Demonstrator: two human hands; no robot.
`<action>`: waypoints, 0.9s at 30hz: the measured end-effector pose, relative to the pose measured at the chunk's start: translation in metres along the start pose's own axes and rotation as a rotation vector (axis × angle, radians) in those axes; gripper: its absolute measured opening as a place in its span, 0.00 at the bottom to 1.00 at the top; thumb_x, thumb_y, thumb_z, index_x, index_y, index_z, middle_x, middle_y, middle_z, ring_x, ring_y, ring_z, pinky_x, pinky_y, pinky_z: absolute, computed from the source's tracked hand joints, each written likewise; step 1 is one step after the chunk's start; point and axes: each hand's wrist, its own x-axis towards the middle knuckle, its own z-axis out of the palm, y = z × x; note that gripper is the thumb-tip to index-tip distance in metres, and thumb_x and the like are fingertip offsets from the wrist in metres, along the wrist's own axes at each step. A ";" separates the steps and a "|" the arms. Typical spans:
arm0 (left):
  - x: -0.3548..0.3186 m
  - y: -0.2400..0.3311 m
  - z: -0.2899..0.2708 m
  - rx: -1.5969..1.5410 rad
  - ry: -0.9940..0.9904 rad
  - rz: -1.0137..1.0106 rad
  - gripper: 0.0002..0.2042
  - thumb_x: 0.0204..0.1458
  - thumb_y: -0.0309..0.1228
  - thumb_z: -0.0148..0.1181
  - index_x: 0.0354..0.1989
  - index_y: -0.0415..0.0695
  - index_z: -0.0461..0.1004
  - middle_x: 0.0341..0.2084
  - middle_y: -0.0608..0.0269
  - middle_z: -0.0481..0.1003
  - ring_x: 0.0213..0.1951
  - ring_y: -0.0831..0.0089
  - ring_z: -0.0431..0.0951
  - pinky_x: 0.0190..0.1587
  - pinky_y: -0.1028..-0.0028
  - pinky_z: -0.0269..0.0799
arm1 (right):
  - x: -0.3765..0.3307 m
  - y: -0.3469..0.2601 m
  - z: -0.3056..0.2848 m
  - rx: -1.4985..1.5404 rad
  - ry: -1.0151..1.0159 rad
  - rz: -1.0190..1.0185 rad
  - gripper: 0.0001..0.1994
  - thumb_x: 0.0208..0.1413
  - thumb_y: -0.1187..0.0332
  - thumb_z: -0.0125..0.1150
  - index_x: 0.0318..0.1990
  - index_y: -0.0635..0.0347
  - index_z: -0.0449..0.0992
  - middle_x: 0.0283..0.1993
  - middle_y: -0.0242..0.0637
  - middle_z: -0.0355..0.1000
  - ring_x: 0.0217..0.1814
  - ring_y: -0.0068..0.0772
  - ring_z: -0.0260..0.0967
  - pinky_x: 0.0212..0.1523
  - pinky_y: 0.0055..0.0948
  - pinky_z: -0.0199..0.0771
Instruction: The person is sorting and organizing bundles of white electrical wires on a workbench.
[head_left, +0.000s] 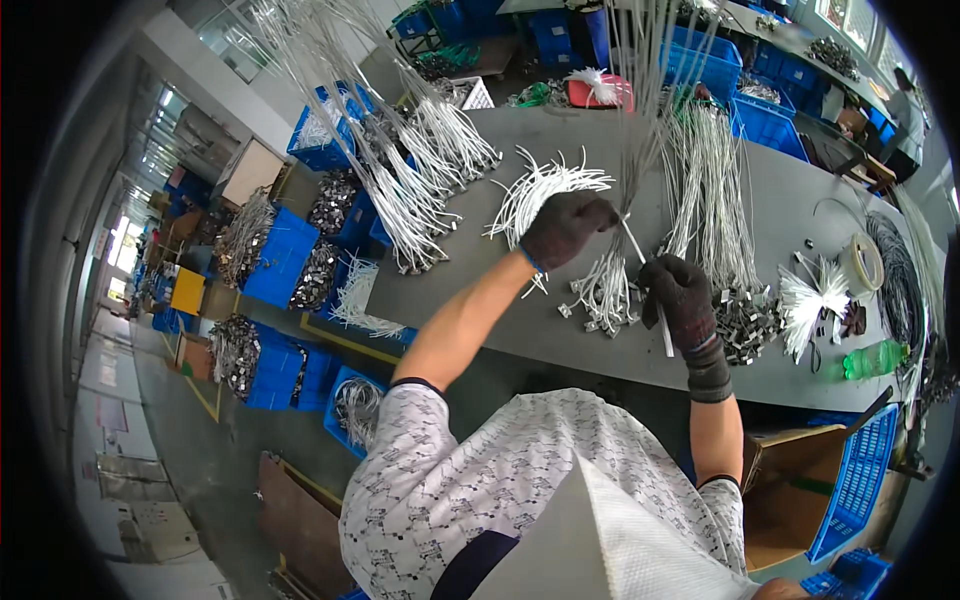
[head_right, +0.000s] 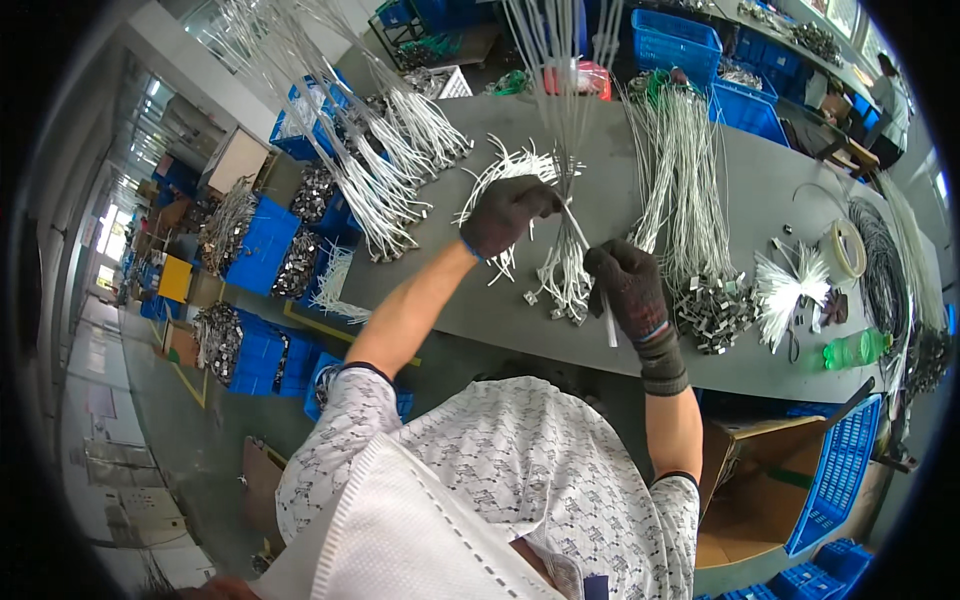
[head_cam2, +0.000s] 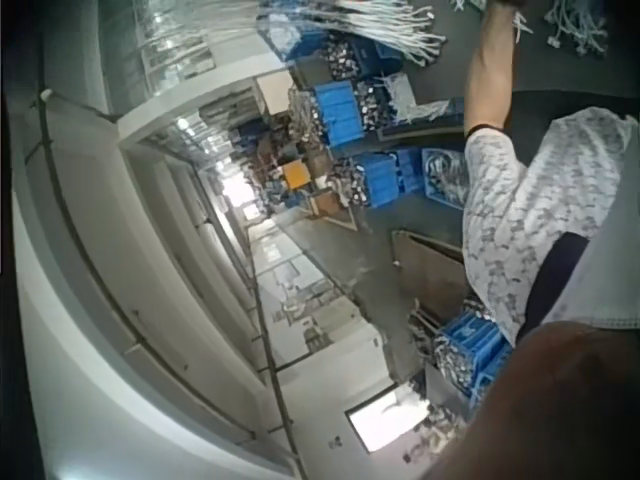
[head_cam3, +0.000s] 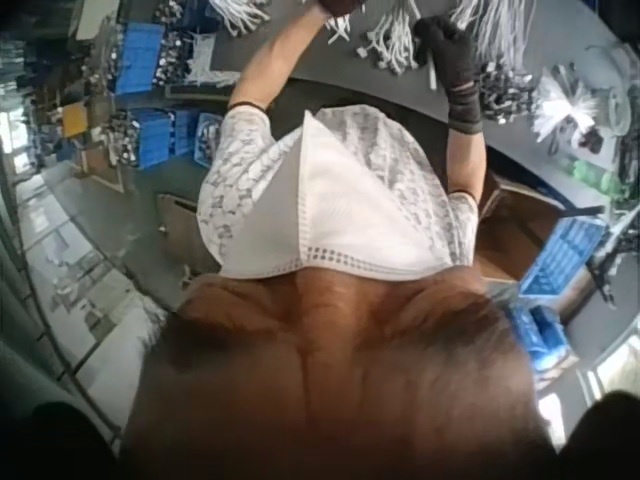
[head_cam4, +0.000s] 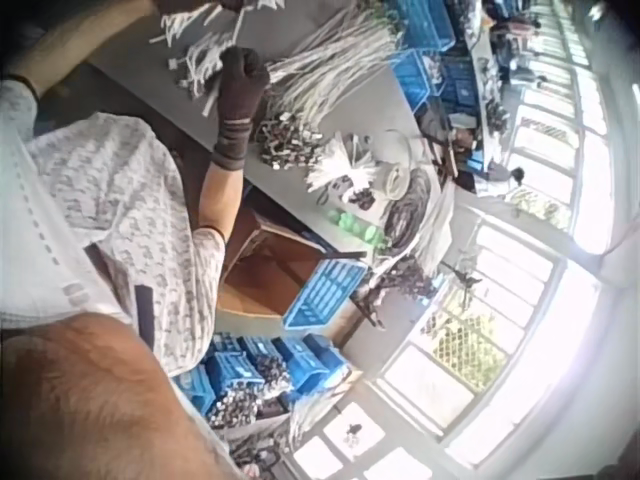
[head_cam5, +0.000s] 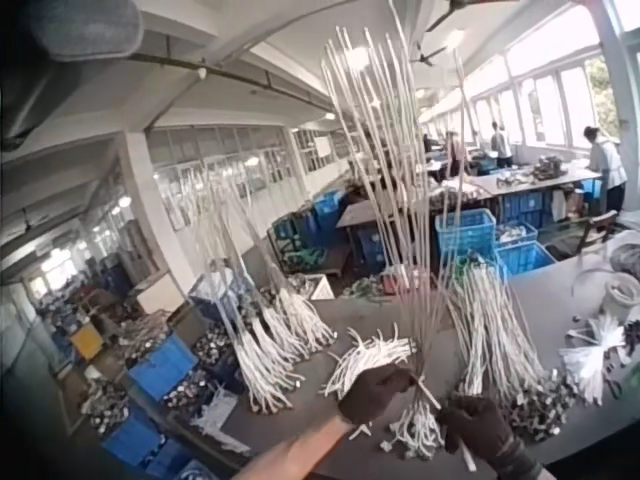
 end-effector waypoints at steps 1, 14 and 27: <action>0.002 -0.005 0.003 -0.289 0.024 -0.112 0.12 0.58 0.33 0.54 0.28 0.37 0.76 0.26 0.57 0.78 0.34 0.65 0.80 0.39 0.64 0.75 | 0.003 -0.003 0.000 -0.005 -0.004 -0.003 0.13 0.63 0.63 0.54 0.32 0.66 0.73 0.18 0.33 0.68 0.14 0.23 0.65 0.18 0.24 0.64; 0.068 -0.006 -0.008 -1.024 -0.460 -0.370 0.10 0.55 0.29 0.57 0.44 0.40 0.75 0.43 0.57 0.76 0.42 0.65 0.78 0.43 0.52 0.78 | 0.113 -0.053 -0.025 -1.101 0.270 -0.622 0.10 0.57 0.69 0.58 0.45 0.59 0.76 0.43 0.37 0.74 0.35 0.33 0.74 0.37 0.29 0.73; 0.065 0.031 0.000 -0.626 -0.192 -0.386 0.12 0.50 0.31 0.66 0.40 0.38 0.77 0.32 0.59 0.78 0.31 0.72 0.79 0.35 0.70 0.79 | 0.063 -0.026 -0.002 0.117 0.160 -0.093 0.10 0.62 0.64 0.57 0.40 0.61 0.77 0.25 0.30 0.72 0.22 0.17 0.67 0.23 0.19 0.67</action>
